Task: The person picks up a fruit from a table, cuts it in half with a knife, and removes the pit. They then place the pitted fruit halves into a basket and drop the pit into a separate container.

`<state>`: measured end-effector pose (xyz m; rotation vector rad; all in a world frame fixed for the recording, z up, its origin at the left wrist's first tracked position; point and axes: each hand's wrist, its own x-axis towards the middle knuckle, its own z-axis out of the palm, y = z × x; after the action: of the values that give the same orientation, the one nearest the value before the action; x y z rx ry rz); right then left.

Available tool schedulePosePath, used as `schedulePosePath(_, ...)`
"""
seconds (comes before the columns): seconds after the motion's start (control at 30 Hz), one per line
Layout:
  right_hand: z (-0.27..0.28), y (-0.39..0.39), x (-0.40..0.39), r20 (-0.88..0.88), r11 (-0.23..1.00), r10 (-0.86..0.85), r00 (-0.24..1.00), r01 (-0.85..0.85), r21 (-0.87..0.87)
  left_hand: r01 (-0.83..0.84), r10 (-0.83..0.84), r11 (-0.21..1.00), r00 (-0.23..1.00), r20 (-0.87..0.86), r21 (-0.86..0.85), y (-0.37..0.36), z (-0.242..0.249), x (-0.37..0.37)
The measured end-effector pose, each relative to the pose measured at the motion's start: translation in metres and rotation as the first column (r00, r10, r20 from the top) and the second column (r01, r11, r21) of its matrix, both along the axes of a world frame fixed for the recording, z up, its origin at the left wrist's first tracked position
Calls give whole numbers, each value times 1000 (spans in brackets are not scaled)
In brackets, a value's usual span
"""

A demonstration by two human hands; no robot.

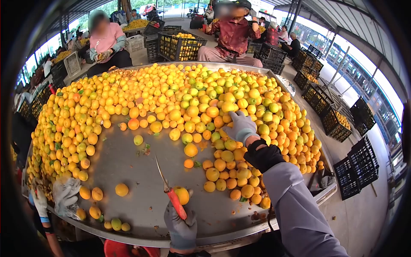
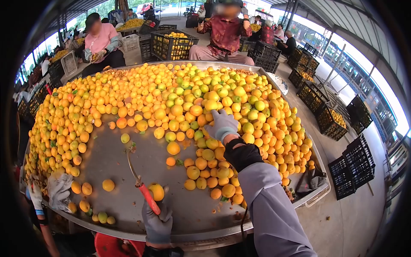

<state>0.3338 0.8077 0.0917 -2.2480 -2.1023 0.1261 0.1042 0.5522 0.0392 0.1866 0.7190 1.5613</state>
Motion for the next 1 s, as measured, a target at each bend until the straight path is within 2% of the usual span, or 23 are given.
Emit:
schedulePosePath(0.07, 5, -2, -1, -8, 999, -28, 1000, 28, -33, 12, -12, 1000, 1000, 0, 3, 1, -3, -2)
schedulePosePath(0.17, 11, -11, -3, -49, 996, 49, 998, -53, -75, 19, -19, 1000, 1000, 9, 7, 5, -7, -1)
schedulePosePath(0.3, 6, -32, -15, 1, 988, 146, 989, -146, -41, 9, -9, 1000, 1000, -7, -24, 12, -2, 2)
schedulePosePath(0.43, -1, -58, -25, 84, 961, 243, 966, -228, -153, 13, -14, 998, 1000, -12, -60, 19, 9, 4)
schedulePosePath(0.5, -13, -67, -24, 67, 910, 403, 913, -392, -131, 10, -11, 998, 1000, -7, -68, 20, 3, 3)
schedulePosePath(0.57, -11, -77, -32, 71, 899, 430, 900, -421, -119, 8, -9, 997, 1000, -2, -79, 20, -1, 2)
schedulePosePath(0.63, -18, -77, -33, 148, 843, 532, 833, -506, -181, 9, -8, 998, 1000, 8, -58, 19, -2, 1)
schedulePosePath(0.67, -19, -76, -32, 145, 831, 556, 819, -539, -139, 5, -5, 998, 1000, 10, -61, 19, -2, 0)
schedulePosePath(0.7, -18, -71, -31, 147, 828, 559, 816, -542, -142, 4, -4, 999, 1000, -8, -44, 19, -1, 0)
schedulePosePath(0.77, 5, -57, -36, -20, 886, 320, 947, -307, -348, -3, 2, 1000, 1000, -22, -26, 20, 3, -1)
schedulePosePath(0.8, 11, -55, -38, -51, 939, 226, 973, -232, -252, 2, -3, 998, 1000, -26, -60, 20, 6, -1)
schedulePosePath(0.83, 11, -49, -36, -49, 939, 229, 972, -234, -253, 8, -10, 996, 999, -30, -93, 20, 7, -2)
schedulePosePath(0.9, 3, -32, -32, 24, 966, 247, 969, -248, 76, 7, -8, 997, 1000, -18, -71, 18, 0, -4)
schedulePosePath(0.93, -4, -22, -31, 26, 966, 248, 968, -249, 75, 11, -11, 999, 1000, -8, -49, 17, -3, -4)
schedulePosePath(1.0, -14, -2, -31, 210, 863, 395, 894, -440, 248, 14, -14, 997, 1000, -7, -74, 18, 2, -4)
